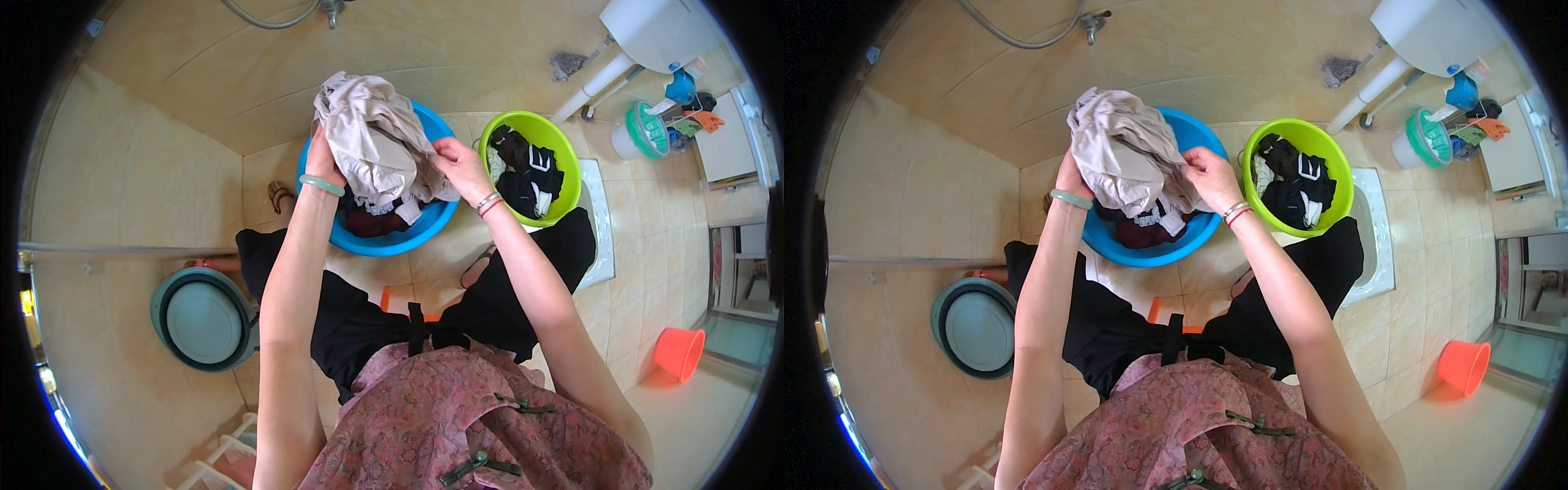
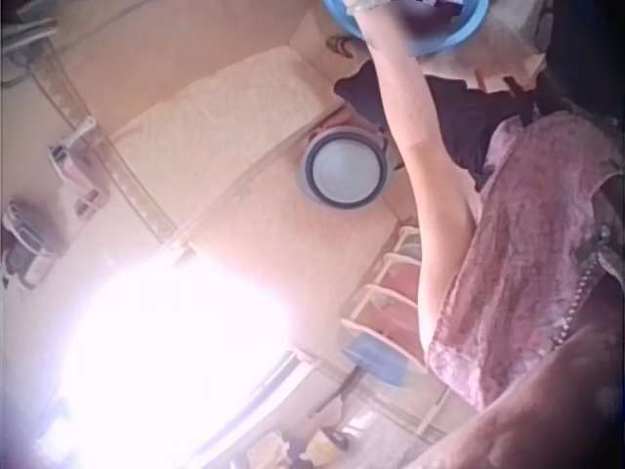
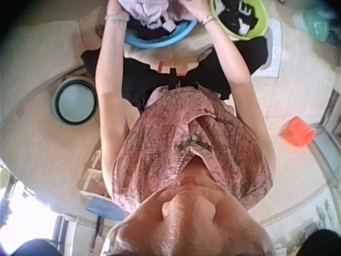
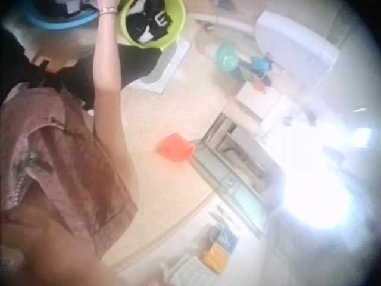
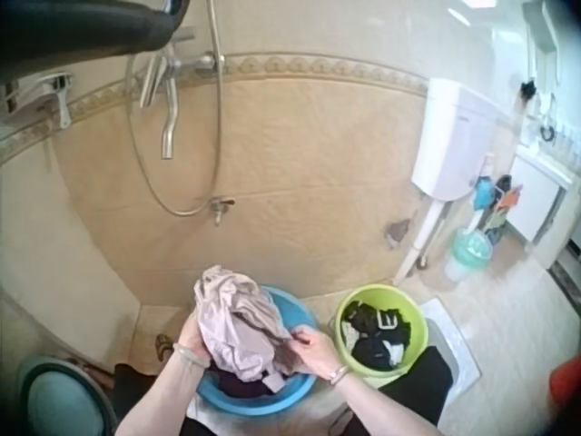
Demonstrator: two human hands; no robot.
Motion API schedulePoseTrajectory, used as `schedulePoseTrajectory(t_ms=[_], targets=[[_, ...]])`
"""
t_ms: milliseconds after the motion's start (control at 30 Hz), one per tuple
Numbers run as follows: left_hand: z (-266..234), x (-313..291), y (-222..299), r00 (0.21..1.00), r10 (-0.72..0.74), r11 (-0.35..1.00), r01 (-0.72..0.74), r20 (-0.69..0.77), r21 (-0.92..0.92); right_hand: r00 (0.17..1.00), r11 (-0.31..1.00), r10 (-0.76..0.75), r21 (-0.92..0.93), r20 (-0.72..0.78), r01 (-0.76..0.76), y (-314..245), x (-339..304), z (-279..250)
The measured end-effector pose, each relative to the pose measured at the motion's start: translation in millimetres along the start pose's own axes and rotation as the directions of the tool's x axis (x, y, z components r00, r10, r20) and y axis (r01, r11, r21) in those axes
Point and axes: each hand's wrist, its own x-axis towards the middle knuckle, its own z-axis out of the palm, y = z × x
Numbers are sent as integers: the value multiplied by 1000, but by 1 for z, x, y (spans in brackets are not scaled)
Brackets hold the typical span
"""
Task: The person transfers various garments from a green bucket into a blue basin. They then fill the green bucket with water from a shower head and pour it over the clothes in the blue basin. Finally, the person washes the clothes by hand in the basin under running water.
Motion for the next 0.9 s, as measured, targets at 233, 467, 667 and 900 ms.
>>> schedulePoseTrajectory(t_ms=[233, 467, 667, 900], targets=[[0, -17, 9, 985, 100, 970, -66, -138, 234, 995, 966, 98, -237, -24, -101, 60, -12, 12], [-38, -14, -8, 989, 138, 910, -103, -60, 401, 982, 911, 185, -381, 43, -155, 75, -25, 5], [-133, 7, -47, 913, 78, 791, 188, -401, 582, 971, 935, 222, -301, 92, -186, 82, -35, 8], [-88, 0, -94, 893, -128, 746, 374, -432, 551, 973, 910, 227, -364, 31, -201, 99, -37, -20]])
